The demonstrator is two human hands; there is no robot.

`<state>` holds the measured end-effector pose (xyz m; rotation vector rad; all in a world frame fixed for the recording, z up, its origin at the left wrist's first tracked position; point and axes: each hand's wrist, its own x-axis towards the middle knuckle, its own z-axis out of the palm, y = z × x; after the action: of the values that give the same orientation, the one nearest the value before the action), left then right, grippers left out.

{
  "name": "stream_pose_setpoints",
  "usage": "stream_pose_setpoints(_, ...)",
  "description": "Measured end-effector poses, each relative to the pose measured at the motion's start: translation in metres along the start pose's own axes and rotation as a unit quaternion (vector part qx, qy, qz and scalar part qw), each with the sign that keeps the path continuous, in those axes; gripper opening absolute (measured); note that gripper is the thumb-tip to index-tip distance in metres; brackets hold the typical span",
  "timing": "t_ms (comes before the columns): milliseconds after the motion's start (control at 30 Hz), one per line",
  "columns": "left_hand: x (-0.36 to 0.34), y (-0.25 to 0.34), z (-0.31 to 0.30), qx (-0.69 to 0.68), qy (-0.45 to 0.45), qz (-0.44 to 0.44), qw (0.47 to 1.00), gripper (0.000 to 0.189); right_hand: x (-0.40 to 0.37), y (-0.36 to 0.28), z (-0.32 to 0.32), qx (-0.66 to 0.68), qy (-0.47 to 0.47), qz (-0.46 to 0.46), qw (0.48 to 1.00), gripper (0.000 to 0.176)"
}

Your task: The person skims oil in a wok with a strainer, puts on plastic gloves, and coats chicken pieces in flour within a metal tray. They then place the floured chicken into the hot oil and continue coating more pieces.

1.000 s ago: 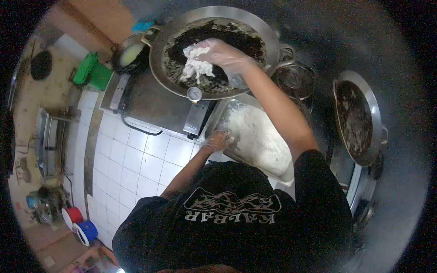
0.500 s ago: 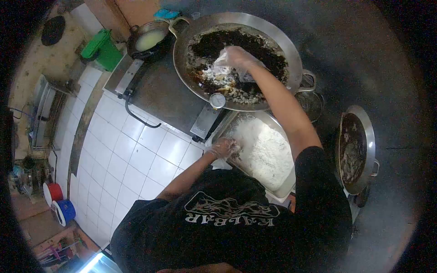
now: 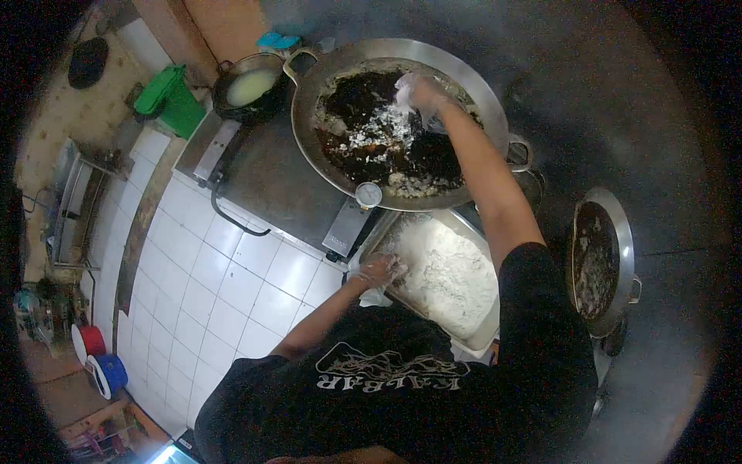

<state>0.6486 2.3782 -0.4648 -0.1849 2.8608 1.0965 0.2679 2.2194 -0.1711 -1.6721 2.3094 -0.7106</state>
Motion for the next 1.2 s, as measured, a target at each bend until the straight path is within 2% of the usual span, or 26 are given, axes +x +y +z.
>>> stream_pose_setpoints(100,-0.005,0.016,-0.024,-0.011,-0.029,-0.033,0.999,0.048,-0.004,-0.009,-0.023,0.082,0.012,0.143,0.986,0.027)
stream_pose_setpoints(200,-0.008,0.025,-0.04,-0.041,-0.041,-0.047,0.997,0.047,0.001,-0.001,-0.044,0.144,0.02,0.228,0.963,0.023)
stream_pose_setpoints(300,-0.016,0.045,-0.068,-0.064,-0.015,-0.051,0.997,0.046,0.01,0.06,-0.042,-0.068,0.107,0.054,0.99,0.02)
stream_pose_setpoints(333,-0.018,0.052,-0.075,-0.068,-0.002,-0.05,0.996,0.046,0.007,0.055,-0.048,-0.101,0.088,0.106,0.985,0.019)
stream_pose_setpoints(367,-0.015,0.05,-0.075,-0.043,-0.034,-0.059,0.997,0.048,-0.004,0.054,-0.055,-0.01,0.085,0.136,0.987,0.02)
stream_pose_setpoints(433,-0.006,0.043,-0.065,0.01,-0.103,-0.072,0.992,0.051,-0.047,-0.004,-0.089,0.175,0.083,0.193,0.962,0.023)
stream_pose_setpoints(467,-0.002,0.038,-0.059,0.001,-0.087,-0.052,0.995,0.053,-0.054,-0.005,-0.094,0.051,0.085,0.188,0.977,0.023)
stream_pose_setpoints(533,-0.001,0.031,-0.051,-0.02,-0.063,-0.013,0.998,0.055,-0.07,0.016,-0.098,-0.195,0.074,0.179,0.962,0.023)
stream_pose_setpoints(567,-0.002,0.032,-0.048,-0.009,-0.06,-0.046,0.997,0.055,-0.081,0.044,-0.098,-0.13,0.085,0.07,0.985,0.026)
stream_pose_setpoints(633,-0.005,0.054,-0.072,-0.008,-0.072,-0.081,0.994,0.053,-0.112,0.108,-0.091,0.06,0.08,-0.054,0.994,0.029)
stream_pose_setpoints(667,-0.007,0.061,-0.083,-0.019,-0.094,-0.084,0.992,0.052,-0.156,0.056,-0.099,0.118,0.142,-0.039,0.982,0.025)
stream_pose_setpoints(700,-0.001,0.046,-0.068,-0.051,-0.091,-0.081,0.991,0.05,-0.216,-0.082,-0.128,0.288,0.17,0.244,0.91,0.025)
stream_pose_setpoints(733,-0.002,0.032,-0.052,-0.081,-0.085,-0.079,0.99,0.049,-0.249,-0.067,-0.117,0.336,0.19,0.195,0.902,0.023)
stream_pose_setpoints(767,-0.005,0.036,-0.056,-0.054,-0.036,-0.038,0.997,0.042,-0.278,-0.048,-0.114,0.376,0.217,0.136,0.89,0.021)
stream_pose_setpoints(800,-0.004,0.044,-0.065,-0.027,0.021,0.005,0.999,0.036,-0.313,-0.022,-0.1,0.383,0.21,0.119,0.892,0.025)
stream_pose_setpoints(833,-0.005,0.047,-0.065,-0.025,0.012,0.009,1.0,0.035,-0.346,0.004,-0.078,0.389,0.203,0.096,0.894,0.029)
stream_pose_setpoints(867,-0.003,0.048,-0.068,-0.02,0.009,0.013,1.0,0.034,-0.374,-0.006,-0.064,0.461,0.21,0.145,0.85,0.017)
stream_pose_setpoints(900,-0.003,0.053,-0.07,-0.015,0.005,0.016,1.0,0.033,-0.404,0.019,-0.04,0.441,0.161,0.135,0.873,0.015)
stream_pose_setpoints(933,-0.002,0.077,-0.092,0.006,-0.092,-0.064,0.994,0.039,-0.437,0.051,-0.004,0.395,0.131,0.127,0.901,0.02)
stream_pose_setpoints(967,0.003,0.078,-0.089,0.001,-0.102,-0.04,0.994,0.039,-0.459,0.041,0.021,0.45,0.139,0.232,0.851,0.024)
stream_pose_setpoints(1000,0.008,0.071,-0.082,-0.003,-0.112,-0.017,0.994,0.038,-0.485,0.074,0.061,0.385,0.102,0.229,0.888,0.028)
stream_pose_setpoints(1033,0.01,0.067,-0.074,-0.008,-0.123,0.007,0.992,0.038,-0.505,0.096,0.096,0.261,0.085,0.24,0.931,0.035)
stream_pose_setpoints(1067,0.01,0.062,-0.064,-0.016,-0.118,0.016,0.993,0.038,-0.51,0.091,0.111,0.113,0.087,0.18,0.973,0.04)
stream_pose_setpoints(1167,0.017,0.063,-0.051,-0.013,-0.111,0.036,0.993,0.036,-0.501,0.068,0.138,-0.078,0.053,0.341,0.935,0.036)
stream_pose_setpoints(1200,0.014,0.074,-0.056,0.007,-0.124,0.034,0.992,0.036,-0.501,0.074,0.153,-0.084,0.045,0.365,0.926,0.035)
